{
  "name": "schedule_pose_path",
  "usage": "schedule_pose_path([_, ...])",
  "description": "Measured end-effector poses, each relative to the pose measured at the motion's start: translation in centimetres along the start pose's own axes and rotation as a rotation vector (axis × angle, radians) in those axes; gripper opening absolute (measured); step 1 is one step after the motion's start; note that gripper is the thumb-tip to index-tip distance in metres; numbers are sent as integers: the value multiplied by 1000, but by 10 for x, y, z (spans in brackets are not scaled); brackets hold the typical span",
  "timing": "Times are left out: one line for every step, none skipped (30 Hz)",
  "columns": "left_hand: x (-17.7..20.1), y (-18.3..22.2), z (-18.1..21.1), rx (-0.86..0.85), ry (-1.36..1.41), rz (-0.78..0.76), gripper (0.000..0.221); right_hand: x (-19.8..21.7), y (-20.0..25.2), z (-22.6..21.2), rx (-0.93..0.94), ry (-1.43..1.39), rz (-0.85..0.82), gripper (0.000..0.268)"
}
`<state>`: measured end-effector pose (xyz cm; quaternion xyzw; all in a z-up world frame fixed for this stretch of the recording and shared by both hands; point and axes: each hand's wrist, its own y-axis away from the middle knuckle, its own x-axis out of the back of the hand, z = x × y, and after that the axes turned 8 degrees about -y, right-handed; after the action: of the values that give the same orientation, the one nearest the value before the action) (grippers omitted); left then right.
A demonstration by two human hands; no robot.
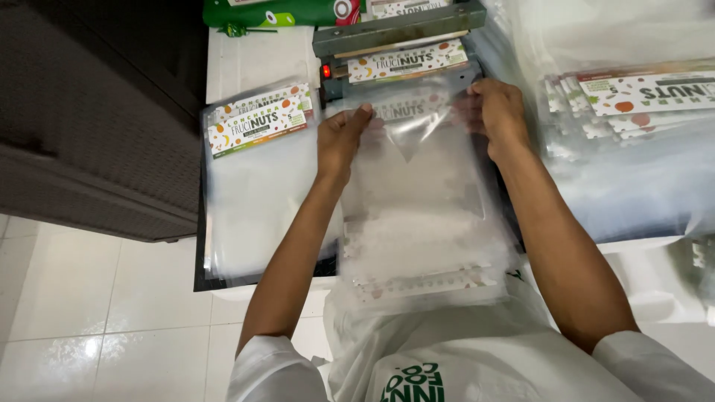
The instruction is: Sealing plastic bags containing nuts using a manual heat sealer
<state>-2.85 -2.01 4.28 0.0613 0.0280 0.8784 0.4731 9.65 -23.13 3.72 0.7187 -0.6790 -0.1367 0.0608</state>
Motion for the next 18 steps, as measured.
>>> schedule_pose_path([1,-1,0,-2,0,0,28,1,-5,1,2,-1,0,16])
schedule_pose_path([1,-3,1,1,-18,8,26,1,-10,2,36,24,7,17])
schedule_pose_path([1,-4,0,6,-35,16,25,2,-14,4,68,50,15,18])
schedule_pose_path([-1,-10,-3,6,-35,16,25,0,-20,11,68,50,15,18])
schedule_pose_path([-3,-17,-6,14,-15,6,25,-2,-27,16,109,70,18,17])
schedule_pose_path([-5,-23,-8,22,6,-4,25,-4,-34,22,150,90,21,16])
schedule_pose_path([-5,-34,-16,21,5,-5,25,-5,-41,25,150,89,22,16])
schedule_pose_path([-5,-45,-23,29,2,-5,26,-5,-48,28,170,102,31,16])
schedule_pose_path([-6,-55,-32,39,-1,-6,26,-5,-55,33,187,115,41,15])
schedule_pose_path([-5,-57,-27,40,-2,-7,26,-11,-45,22,186,115,42,15])
schedule_pose_path([-4,-58,-23,97,27,-10,27,-16,-35,12,124,78,45,11])
schedule_pose_path([-4,-59,-20,155,57,-13,30,-21,-26,2,62,43,47,10])
schedule_pose_path([-3,-59,-19,156,56,-13,30,-21,-25,1,61,43,48,10])
schedule_pose_path([-3,-59,-18,172,75,-12,30,-22,-24,0,66,71,49,12])
schedule_pose_path([-3,-59,-17,187,95,-11,30,-22,-24,-1,72,100,49,15])
schedule_pose_path([-3,-58,-16,188,95,-10,30,-23,-23,-1,71,101,48,15])
schedule_pose_path([-4,-58,-15,174,127,-12,31,-23,-24,-1,76,101,44,14])
schedule_pose_path([-5,-57,-13,160,158,-13,33,-24,-24,-1,81,102,40,13])
